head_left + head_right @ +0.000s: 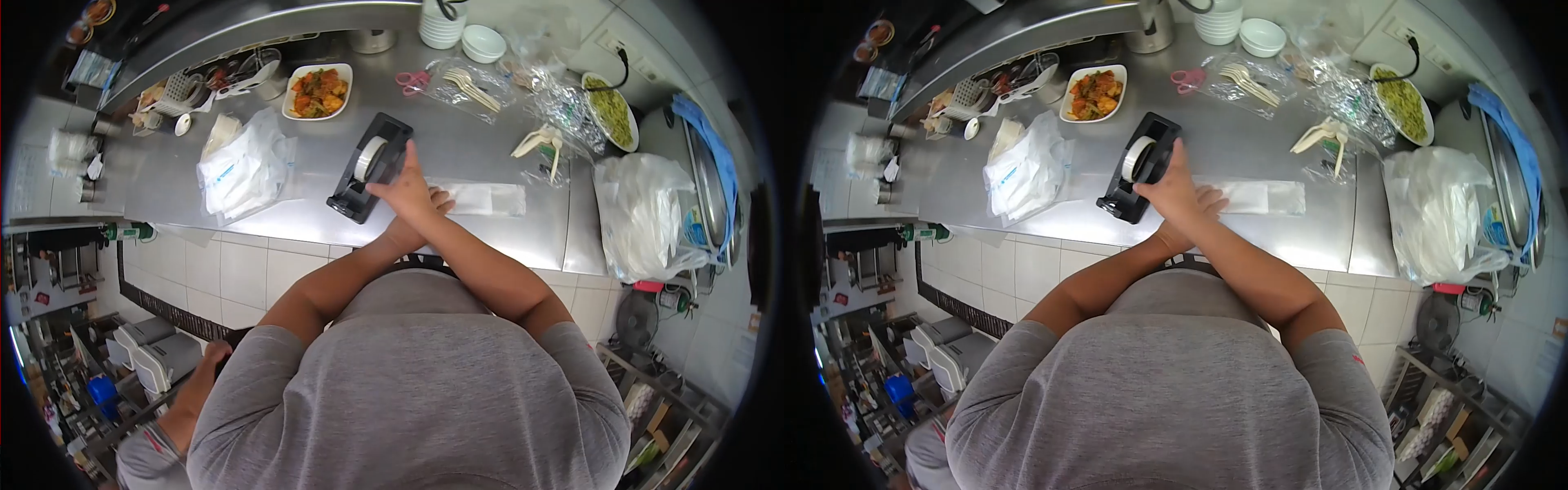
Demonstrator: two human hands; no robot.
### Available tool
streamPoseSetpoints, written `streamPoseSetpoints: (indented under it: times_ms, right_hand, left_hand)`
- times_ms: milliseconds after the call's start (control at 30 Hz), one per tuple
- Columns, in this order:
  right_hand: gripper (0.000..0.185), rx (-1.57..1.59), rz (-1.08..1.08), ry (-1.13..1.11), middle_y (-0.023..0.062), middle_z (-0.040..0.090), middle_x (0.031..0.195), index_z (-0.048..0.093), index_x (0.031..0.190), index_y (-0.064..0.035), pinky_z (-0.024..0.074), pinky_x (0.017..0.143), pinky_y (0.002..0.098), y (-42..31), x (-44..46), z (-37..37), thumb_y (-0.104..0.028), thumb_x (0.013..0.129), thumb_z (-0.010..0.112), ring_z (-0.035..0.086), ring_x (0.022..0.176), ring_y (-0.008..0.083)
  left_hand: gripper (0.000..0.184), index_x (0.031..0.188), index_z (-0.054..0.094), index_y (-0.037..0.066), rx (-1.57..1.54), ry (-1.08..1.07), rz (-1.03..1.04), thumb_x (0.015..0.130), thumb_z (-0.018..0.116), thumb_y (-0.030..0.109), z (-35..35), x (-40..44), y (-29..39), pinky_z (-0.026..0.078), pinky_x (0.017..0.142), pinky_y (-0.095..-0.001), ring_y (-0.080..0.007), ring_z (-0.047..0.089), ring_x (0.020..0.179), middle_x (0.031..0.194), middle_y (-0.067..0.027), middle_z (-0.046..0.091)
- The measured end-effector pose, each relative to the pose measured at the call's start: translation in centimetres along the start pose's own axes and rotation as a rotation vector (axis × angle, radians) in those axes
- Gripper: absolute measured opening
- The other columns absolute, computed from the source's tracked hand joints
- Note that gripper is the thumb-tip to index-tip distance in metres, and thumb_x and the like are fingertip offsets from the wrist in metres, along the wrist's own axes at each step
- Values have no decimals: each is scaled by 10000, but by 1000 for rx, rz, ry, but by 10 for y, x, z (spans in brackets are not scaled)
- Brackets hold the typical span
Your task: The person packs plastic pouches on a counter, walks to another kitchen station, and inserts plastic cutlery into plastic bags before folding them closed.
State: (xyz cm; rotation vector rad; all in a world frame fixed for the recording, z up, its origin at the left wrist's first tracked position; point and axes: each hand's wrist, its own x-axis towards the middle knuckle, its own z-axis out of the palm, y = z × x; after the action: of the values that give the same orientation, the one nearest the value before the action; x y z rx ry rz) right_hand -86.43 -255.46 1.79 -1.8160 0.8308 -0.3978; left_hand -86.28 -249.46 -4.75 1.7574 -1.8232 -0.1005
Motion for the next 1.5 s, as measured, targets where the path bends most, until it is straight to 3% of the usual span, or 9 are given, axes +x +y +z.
streamPoseSetpoints:
  times_ms: [233, 467, 567, 700, 900, 1133, 1300, 1433, 1500]
  right_hand:
    - [1344, -81, -281, -64, 273, 290, 1431, 61, 1476, -17, 299, 1096, 364, -12, 45, -19, -176, 451, 915, 334, 1324, 373]
    - [1239, -159, -222, -366, 249, 344, 1418, 195, 1472, -50, 368, 1044, 363, -23, 108, -37, -129, 455, 898, 413, 1277, 334]
    - [1151, -110, -290, -313, 197, 380, 1418, 257, 1456, -59, 495, 833, 319, -21, 138, -36, -120, 493, 885, 551, 1048, 238]
    - [1079, -40, -439, 40, 196, 405, 1384, 292, 1429, -44, 479, 875, 334, -22, 112, -39, -207, 545, 889, 534, 1060, 266]
    - [979, -345, -259, -135, 244, 414, 1346, 281, 1409, -4, 426, 976, 417, -11, -3, -11, -203, 631, 841, 446, 1226, 368]
    - [828, -283, -284, 79, 171, 553, 1177, 452, 1277, -11, 501, 774, 350, -2, 31, -9, -231, 595, 867, 587, 905, 278]
    - [577, 347, 491, -256, 134, 552, 1218, 503, 1175, 3, 408, 930, 329, -37, 43, -20, -218, 714, 771, 535, 1088, 272]
    - [507, 372, 597, -299, 126, 583, 1161, 571, 1133, -17, 378, 935, 313, -69, 43, -11, -332, 770, 731, 494, 1119, 244]
    - [429, 365, 681, -295, 109, 448, 1378, 620, 1136, -98, 190, 1049, 544, -48, 51, 7, -400, 835, 662, 330, 1310, 273]
  left_hand:
    - [343, 1182, 550, 21, 18, -95, -70, 860, 505, 128, -7, -1, 0, 309, 1041, -487, -328, 412, 1233, 1254, -170, 492]
    - [381, 1241, 520, 80, 87, -84, -56, 876, 534, 186, -11, 1, 3, 259, 1066, -521, -267, 384, 1266, 1280, -101, 479]
    - [375, 1240, 521, 82, 95, -73, -53, 882, 535, 191, -11, 2, 3, 268, 1063, -523, -266, 391, 1262, 1278, -100, 483]
    - [360, 1227, 538, 80, 106, -75, -40, 887, 529, 197, -11, -3, 5, 278, 1064, -518, -281, 397, 1260, 1283, -116, 486]
    - [406, 1275, 523, 67, -235, -41, -165, 906, 496, 233, 8, -7, -6, 279, 1082, -471, -314, 400, 1260, 1344, -150, 452]
    - [368, 1219, 557, 57, -252, -70, -203, 879, 497, 185, 4, -4, -6, 291, 1066, -458, -320, 420, 1257, 1287, -162, 516]
    - [287, 1072, 621, 31, 68, -185, -83, 840, 498, 149, -13, -4, 0, 316, 1026, -448, -300, 496, 1165, 1169, -141, 585]
    - [304, 1098, 617, 40, -26, -198, -143, 851, 497, 171, 0, -7, -7, 304, 1025, -462, -301, 475, 1189, 1156, -142, 589]
    - [315, 1114, 611, 42, -61, -204, -151, 855, 491, 174, 16, -11, -13, 303, 1022, -470, -306, 450, 1219, 1176, -140, 585]
